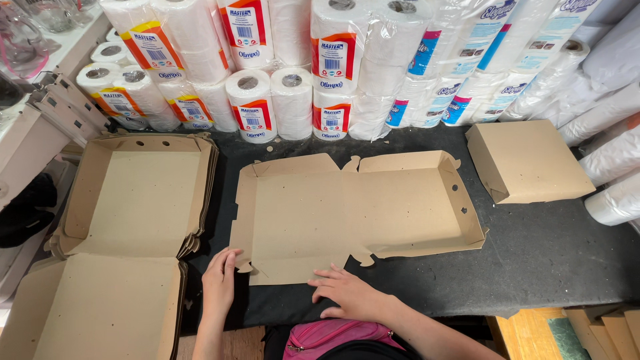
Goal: The person assembles cardboard boxes by hand on a black workspace, folding the flaps and tucking them in to form the box shape, then moving finished boxes aside to a stack.
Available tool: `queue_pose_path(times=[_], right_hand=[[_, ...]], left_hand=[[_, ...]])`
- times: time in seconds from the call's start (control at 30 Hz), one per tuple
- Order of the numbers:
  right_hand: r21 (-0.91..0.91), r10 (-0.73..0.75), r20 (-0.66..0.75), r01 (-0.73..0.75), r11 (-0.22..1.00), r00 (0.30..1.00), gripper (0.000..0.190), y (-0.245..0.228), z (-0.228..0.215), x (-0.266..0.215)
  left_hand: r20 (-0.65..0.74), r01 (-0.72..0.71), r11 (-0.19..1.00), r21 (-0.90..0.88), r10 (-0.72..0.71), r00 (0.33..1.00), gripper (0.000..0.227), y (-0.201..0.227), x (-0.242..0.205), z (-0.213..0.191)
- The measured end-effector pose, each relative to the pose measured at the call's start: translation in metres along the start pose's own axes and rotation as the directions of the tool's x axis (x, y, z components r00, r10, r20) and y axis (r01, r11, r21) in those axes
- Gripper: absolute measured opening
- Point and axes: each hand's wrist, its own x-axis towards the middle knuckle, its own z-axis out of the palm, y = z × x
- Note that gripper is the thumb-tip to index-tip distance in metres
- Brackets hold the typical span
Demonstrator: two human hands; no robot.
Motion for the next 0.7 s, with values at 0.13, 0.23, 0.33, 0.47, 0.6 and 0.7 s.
queue_pose_path(times=[0.13, 0.23, 0.33, 0.47, 0.6, 0.7], right_hand=[[0.342, 0.333, -0.294, -0.227, 0.912, 0.896, 0.017, 0.001, -0.023, -0.025], [0.638, 0.687, -0.49, -0.316, 0.702, 0.536, 0.016, 0.027, -0.033, -0.066], [0.792, 0.877, -0.425, -0.376, 0.48, 0.224, 0.019, 0.044, -0.044, -0.112], [0.871, 0.998, -0.024, -0.488, 0.052, 0.062, 0.032, 0.045, -0.055, -0.148], [0.945, 0.99, -0.01, -0.322, 0.055, 0.14, 0.024, 0.073, -0.027, -0.163], [0.955, 0.989, -0.089, -0.272, 0.117, 0.115, 0.027, 0.074, -0.025, -0.162]], left_hand=[[0.092, 0.061, 0.998, -0.033, -0.057, 0.994, 0.037, 0.029, 0.014, -0.005], [0.132, 0.122, 0.99, -0.073, -0.112, 0.985, 0.037, 0.027, 0.026, -0.002], [0.126, 0.16, 0.98, -0.12, -0.145, 0.981, 0.035, 0.027, 0.034, 0.002], [0.13, 0.139, 0.984, -0.115, -0.124, 0.984, 0.034, 0.022, 0.044, 0.003], [0.1, 0.055, 0.984, -0.17, -0.038, 0.994, 0.032, 0.022, 0.042, 0.004], [0.068, 0.068, 0.987, -0.146, -0.058, 0.996, 0.031, 0.046, 0.027, -0.005]])
